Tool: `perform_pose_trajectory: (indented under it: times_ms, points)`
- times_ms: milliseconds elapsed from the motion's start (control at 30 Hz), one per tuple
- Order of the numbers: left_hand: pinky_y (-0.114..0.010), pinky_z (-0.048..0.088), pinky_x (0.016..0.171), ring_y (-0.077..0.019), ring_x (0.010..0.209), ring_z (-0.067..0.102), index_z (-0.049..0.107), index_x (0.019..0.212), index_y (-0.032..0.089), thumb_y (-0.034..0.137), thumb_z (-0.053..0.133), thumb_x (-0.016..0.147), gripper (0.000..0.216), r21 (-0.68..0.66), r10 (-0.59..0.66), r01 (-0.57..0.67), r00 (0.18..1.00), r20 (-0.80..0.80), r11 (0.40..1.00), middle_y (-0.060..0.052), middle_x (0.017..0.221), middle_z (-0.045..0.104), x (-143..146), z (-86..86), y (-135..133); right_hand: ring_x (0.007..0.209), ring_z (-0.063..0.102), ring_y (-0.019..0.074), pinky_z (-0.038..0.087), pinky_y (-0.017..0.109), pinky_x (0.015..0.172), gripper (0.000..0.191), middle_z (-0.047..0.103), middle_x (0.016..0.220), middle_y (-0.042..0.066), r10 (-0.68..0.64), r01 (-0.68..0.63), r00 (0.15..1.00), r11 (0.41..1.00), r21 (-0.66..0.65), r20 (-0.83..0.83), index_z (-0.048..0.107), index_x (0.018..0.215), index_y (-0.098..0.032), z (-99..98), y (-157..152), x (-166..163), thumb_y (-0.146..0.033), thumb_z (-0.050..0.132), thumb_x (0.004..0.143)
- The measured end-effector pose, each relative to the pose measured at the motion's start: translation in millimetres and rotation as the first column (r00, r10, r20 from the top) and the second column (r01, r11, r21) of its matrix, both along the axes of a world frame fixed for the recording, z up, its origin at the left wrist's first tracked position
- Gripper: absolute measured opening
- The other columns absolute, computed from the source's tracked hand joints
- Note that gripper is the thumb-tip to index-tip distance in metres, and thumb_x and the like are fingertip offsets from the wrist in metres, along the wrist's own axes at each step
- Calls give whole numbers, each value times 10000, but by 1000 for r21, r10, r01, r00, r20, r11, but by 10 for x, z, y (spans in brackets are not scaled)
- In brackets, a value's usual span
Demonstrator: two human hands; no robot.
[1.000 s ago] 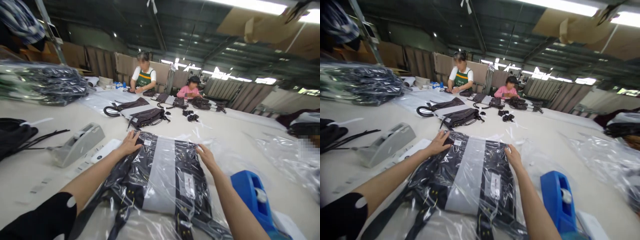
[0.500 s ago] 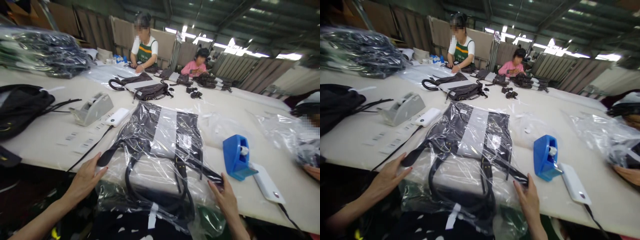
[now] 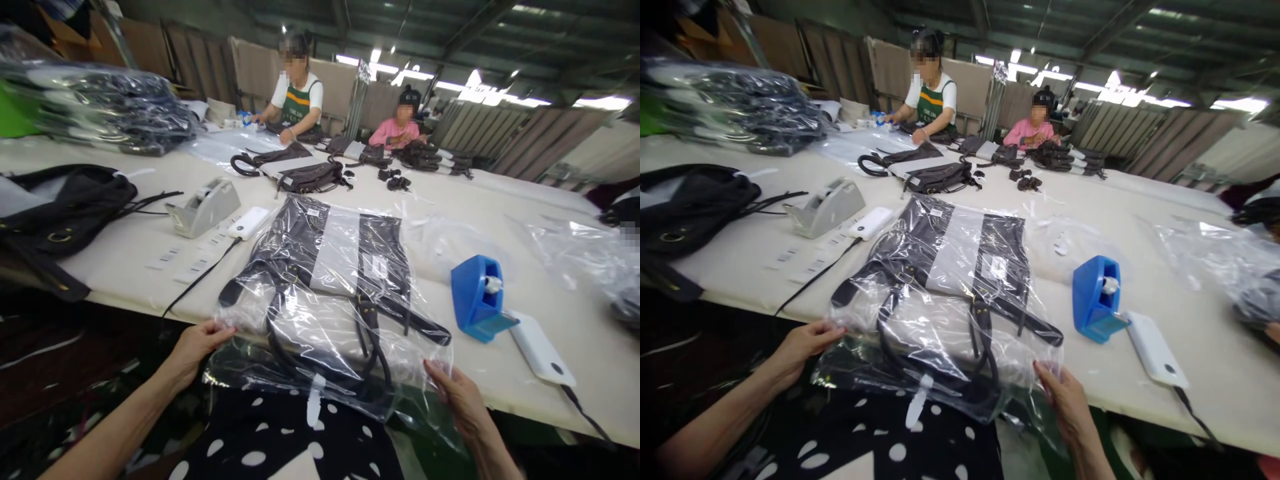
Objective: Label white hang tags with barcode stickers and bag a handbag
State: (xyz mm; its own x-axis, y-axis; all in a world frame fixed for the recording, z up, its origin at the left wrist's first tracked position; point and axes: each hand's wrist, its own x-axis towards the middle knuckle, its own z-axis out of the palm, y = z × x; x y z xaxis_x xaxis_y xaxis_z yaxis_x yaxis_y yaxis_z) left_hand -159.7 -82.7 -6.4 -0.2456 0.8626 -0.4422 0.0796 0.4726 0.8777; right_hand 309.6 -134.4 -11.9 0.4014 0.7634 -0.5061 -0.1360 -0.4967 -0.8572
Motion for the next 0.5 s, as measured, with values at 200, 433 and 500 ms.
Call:
perform_pose_trajectory:
  times_ms: [200, 433, 500]
  points:
    - [-201, 450, 529, -111, 528, 563, 487, 540, 138, 288, 803, 426, 367, 18, 169, -177, 959, 228, 984, 15, 549, 576, -216, 49, -105, 452, 559, 142, 462, 230, 399, 373, 637, 606, 5, -49, 46, 975, 999, -18, -218, 621, 806, -138, -36, -43, 94, -324, 790, 531]
    - [-144, 353, 390, -48, 408, 439, 498, 600, 140, 355, 771, 513, 358, 36, 247, -260, 945, 215, 965, 59, 482, 480, -273, -57, -292, 543, 631, 166, 528, 231, 452, 249, 673, 667, 23, -234, 244, 886, 969, -25, -400, 608, 810, -164, -24, -62, 122, -273, 709, 609]
    - [-128, 243, 332, -24, 354, 341, 480, 588, 142, 418, 743, 557, 383, 16, 199, -206, 961, 191, 978, 78, 435, 402, -225, -124, -359, 517, 621, 151, 518, 214, 438, 263, 669, 652, 9, -238, 250, 867, 968, -33, -437, 605, 817, -165, -19, -93, 125, -296, 710, 615]
